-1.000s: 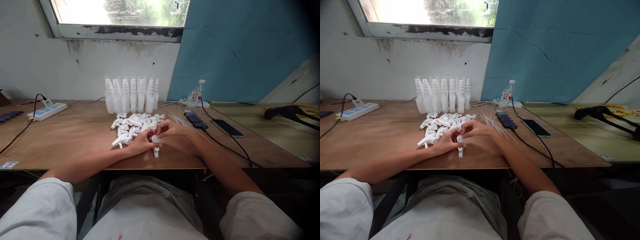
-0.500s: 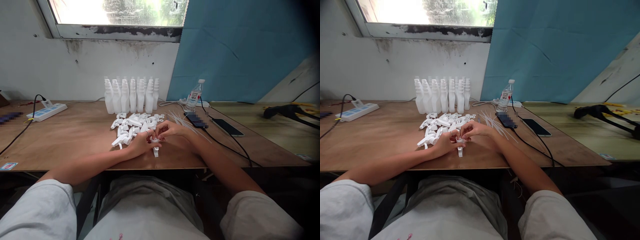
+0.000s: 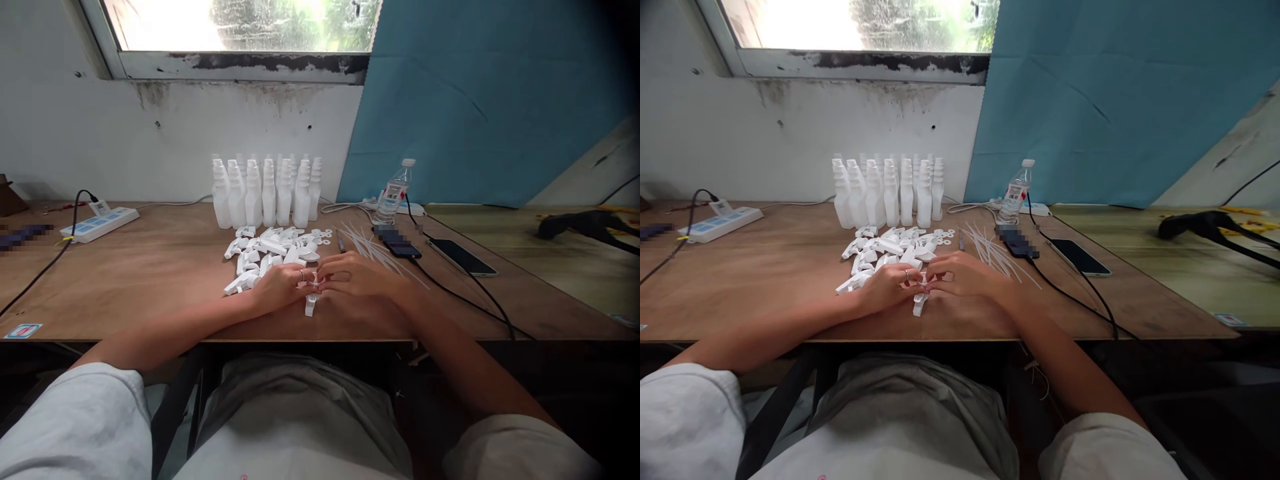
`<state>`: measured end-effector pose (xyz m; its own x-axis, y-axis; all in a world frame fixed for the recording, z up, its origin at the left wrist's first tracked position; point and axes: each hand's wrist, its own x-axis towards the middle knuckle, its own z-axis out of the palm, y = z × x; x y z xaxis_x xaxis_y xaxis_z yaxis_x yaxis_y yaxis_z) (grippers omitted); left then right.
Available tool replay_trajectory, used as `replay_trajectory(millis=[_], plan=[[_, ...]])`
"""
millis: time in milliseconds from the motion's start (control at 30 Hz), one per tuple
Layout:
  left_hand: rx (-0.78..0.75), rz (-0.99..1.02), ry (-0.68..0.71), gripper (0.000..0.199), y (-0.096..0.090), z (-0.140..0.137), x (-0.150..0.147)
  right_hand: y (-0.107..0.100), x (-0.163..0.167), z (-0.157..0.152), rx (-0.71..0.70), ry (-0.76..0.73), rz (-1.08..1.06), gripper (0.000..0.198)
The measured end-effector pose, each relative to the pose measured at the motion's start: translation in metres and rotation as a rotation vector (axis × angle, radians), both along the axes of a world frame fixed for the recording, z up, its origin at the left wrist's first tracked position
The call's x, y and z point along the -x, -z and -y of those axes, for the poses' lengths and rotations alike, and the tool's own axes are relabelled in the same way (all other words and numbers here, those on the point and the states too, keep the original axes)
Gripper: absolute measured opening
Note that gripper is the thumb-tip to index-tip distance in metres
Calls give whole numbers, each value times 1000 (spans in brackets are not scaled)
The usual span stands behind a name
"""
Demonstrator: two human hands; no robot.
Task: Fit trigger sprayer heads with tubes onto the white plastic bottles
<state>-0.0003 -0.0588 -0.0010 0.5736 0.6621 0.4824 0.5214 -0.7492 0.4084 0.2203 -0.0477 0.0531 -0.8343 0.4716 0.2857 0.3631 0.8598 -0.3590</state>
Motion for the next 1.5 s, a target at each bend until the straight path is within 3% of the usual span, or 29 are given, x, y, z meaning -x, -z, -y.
replay_trajectory(millis=[133, 233, 367, 467, 567, 667, 767, 833, 967, 1100, 1233, 1333, 1400, 1500], plan=[[41, 29, 46, 22, -2, 1, 2, 9, 0, 9, -111, 3, 7, 26], [53, 40, 68, 20, -4, 2, 3, 18, 2, 14, -109, 22, -22, 27], [89, 40, 23, 20, -3, 2, 1, 23, -2, 13, 23, 40, -178, 26], [137, 26, -34, 25, -2, 2, -2, 11, -16, -9, 183, 55, -242, 27], [174, 10, -39, 26, -4, 2, -5, -9, -43, -51, 272, 322, -234, 35], [176, 15, 9, 24, -7, 1, -6, -18, -75, -98, 101, 655, -39, 27], [148, 16, 65, 19, -7, -1, -5, -6, -100, -128, -76, 940, 198, 16], [126, 19, 92, 19, -5, -2, -3, 6, -110, -134, -90, 1010, 280, 16], [100, 31, 106, 21, -3, -4, -2, 21, -117, -131, 14, 1009, 378, 17], [128, 27, 96, 21, -2, -2, -2, 22, -117, -130, 47, 993, 329, 14], [145, 49, 73, 21, 1, 0, -3, 21, -119, -129, 3, 1041, 151, 14], [153, 66, 73, 22, 2, 0, -3, 19, -113, -125, 75, 1098, -160, 19], [163, 75, 74, 23, 2, 0, -3, 15, -104, -119, 249, 998, -441, 23], [197, 85, 47, 28, 2, 1, -3, 6, -79, -102, 499, 625, -714, 34]])
